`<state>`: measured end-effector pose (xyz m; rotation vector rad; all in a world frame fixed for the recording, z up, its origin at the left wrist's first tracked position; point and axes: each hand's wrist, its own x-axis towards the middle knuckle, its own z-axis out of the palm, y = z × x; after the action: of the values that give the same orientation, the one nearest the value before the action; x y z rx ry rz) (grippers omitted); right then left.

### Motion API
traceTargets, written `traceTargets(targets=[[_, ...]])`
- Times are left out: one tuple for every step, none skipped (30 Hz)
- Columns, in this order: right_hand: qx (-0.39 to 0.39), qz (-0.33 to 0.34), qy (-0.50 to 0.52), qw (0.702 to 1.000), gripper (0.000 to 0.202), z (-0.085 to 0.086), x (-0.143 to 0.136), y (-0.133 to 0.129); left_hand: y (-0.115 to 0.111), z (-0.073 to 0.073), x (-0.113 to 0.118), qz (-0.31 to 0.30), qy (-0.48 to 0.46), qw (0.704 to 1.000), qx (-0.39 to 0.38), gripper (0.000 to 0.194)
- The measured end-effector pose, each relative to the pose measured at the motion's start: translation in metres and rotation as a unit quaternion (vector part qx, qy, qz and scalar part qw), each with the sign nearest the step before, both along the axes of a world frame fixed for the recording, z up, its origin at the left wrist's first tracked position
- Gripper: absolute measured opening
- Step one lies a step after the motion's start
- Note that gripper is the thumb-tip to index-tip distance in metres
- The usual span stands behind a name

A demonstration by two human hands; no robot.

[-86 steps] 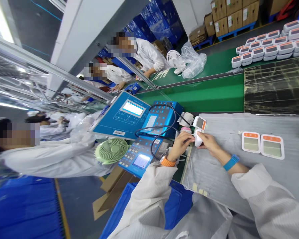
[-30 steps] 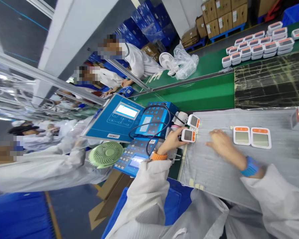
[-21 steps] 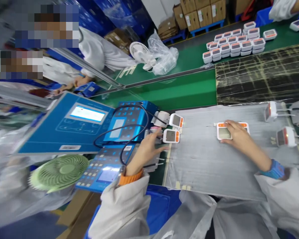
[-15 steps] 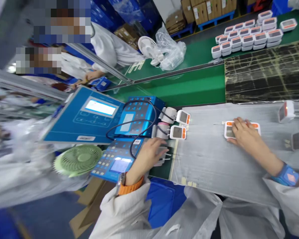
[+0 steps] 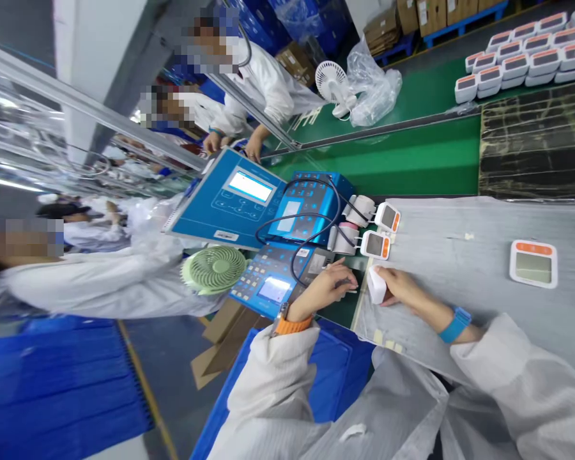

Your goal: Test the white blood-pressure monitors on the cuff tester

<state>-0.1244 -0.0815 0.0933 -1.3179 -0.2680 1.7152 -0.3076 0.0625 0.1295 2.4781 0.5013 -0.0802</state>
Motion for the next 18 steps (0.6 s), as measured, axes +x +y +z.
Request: traceTargets(targets=[[-0.006,-0.009,0.020,1.000,0.035,-0.001,-0.007,0.003,-0.001,-0.002,0.000,0.017,-0.015,1.000,0.002,0.012],[-0.005,-0.016,0.030,0.999,0.035,-0.003,-0.012,0.005,-0.003,-0.004,-0.001,0.037,-0.033,0.999,0.007,0.013],[0.000,-0.022,0.035,0.999,0.035,-0.004,-0.014,0.006,-0.005,-0.006,-0.001,0.055,-0.052,0.997,0.013,0.014],[0.007,-0.024,0.038,0.999,0.034,-0.005,-0.015,0.007,-0.007,-0.007,0.000,0.070,-0.071,0.995,0.019,0.014],[0.014,-0.026,0.039,0.999,0.034,-0.006,-0.016,0.007,-0.009,-0.008,0.000,0.079,-0.088,0.993,0.024,0.014],[0.020,-0.027,0.039,0.999,0.033,-0.006,-0.016,0.007,-0.011,-0.009,0.001,0.085,-0.105,0.990,0.029,0.015],[0.024,-0.029,0.038,0.999,0.033,-0.007,-0.016,0.007,-0.013,-0.010,0.002,0.089,-0.121,0.988,0.033,0.015],[0.026,-0.031,0.038,0.998,0.032,-0.007,-0.017,0.007,-0.015,-0.010,0.002,0.092,-0.134,0.986,0.035,0.016],[0.026,-0.034,0.038,0.998,0.032,-0.008,-0.017,0.007,-0.016,-0.010,0.003,0.094,-0.143,0.985,0.035,0.016],[0.025,-0.037,0.038,0.998,0.032,-0.008,-0.018,0.007,-0.017,-0.010,0.003,0.095,-0.149,0.984,0.035,0.017],[0.023,-0.041,0.037,0.998,0.032,-0.009,-0.018,0.008,-0.018,-0.010,0.003,0.096,-0.154,0.983,0.034,0.018],[0.021,-0.043,0.037,0.998,0.032,-0.009,-0.019,0.008,-0.018,-0.011,0.003,0.097,-0.158,0.982,0.032,0.019],[0.020,-0.045,0.038,0.998,0.032,-0.010,-0.019,0.008,-0.018,-0.012,0.003,0.096,-0.163,0.982,0.030,0.020],[0.020,-0.046,0.038,0.998,0.033,-0.010,-0.020,0.008,-0.018,-0.013,0.004,0.094,-0.168,0.981,0.028,0.021],[0.021,-0.045,0.038,0.998,0.034,-0.011,-0.020,0.008,-0.018,-0.015,0.004,0.093,-0.171,0.981,0.025,0.022],[0.021,-0.042,0.037,0.998,0.034,-0.011,-0.020,0.008,-0.018,-0.017,0.004,0.094,-0.172,0.980,0.023,0.023],[0.022,-0.039,0.034,0.998,0.035,-0.011,-0.020,0.008,-0.017,-0.018,0.004,0.097,-0.170,0.980,0.022,0.024],[0.022,-0.037,0.031,0.999,0.035,-0.011,-0.020,0.008,-0.017,-0.020,0.005,0.101,-0.167,0.981,0.020,0.024]])
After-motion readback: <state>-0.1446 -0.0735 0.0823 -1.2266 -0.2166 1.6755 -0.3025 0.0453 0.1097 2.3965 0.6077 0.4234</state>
